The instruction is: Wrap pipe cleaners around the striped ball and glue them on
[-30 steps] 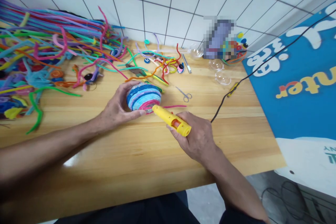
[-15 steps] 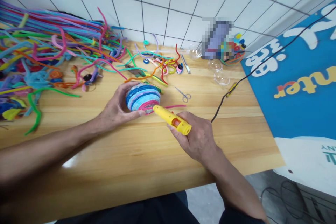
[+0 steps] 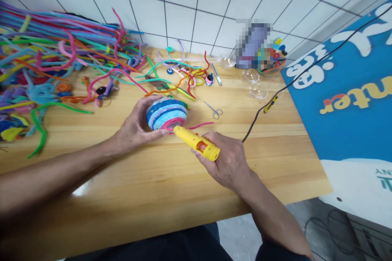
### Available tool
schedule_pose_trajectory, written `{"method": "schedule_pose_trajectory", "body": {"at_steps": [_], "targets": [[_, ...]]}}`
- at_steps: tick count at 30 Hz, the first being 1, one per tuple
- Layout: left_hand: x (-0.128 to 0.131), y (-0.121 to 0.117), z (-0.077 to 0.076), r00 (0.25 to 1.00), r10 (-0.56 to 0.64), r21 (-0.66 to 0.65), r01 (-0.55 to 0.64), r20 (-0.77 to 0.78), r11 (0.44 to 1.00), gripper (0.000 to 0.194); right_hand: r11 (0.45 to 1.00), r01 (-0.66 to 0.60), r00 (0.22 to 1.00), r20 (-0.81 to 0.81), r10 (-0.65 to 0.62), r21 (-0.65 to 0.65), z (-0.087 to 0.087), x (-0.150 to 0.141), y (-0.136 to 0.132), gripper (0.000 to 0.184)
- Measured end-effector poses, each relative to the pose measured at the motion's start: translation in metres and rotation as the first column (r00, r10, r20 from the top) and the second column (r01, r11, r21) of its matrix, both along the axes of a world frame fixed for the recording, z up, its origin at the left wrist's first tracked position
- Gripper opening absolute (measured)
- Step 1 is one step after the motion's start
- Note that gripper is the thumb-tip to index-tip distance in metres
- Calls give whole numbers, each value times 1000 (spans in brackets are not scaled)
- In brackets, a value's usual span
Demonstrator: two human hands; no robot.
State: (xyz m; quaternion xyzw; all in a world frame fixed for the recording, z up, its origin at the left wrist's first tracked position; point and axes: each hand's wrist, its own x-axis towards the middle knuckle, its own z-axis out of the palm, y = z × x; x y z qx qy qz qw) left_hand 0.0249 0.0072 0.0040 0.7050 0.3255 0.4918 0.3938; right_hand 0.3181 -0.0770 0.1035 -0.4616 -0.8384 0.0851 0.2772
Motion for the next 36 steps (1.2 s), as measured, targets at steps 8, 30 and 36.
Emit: {"method": "schedule_pose_trajectory", "body": {"at_steps": [8,30,36], "targets": [[-1,0,-4,1000,7,-3,-7,5,1000,94,1000,28,1000,-10,-28,-1,6,3,0,5],[0,-1,-3,1000,-13,8,13,-1,1000,92,998,35,998,-56,-37,-52,12,4,-1,10],[0,-2,-4,1000,-14,-7,14,3,1000,92,942,180,908,-320,-269,-282,-1,27,19,33]]}}
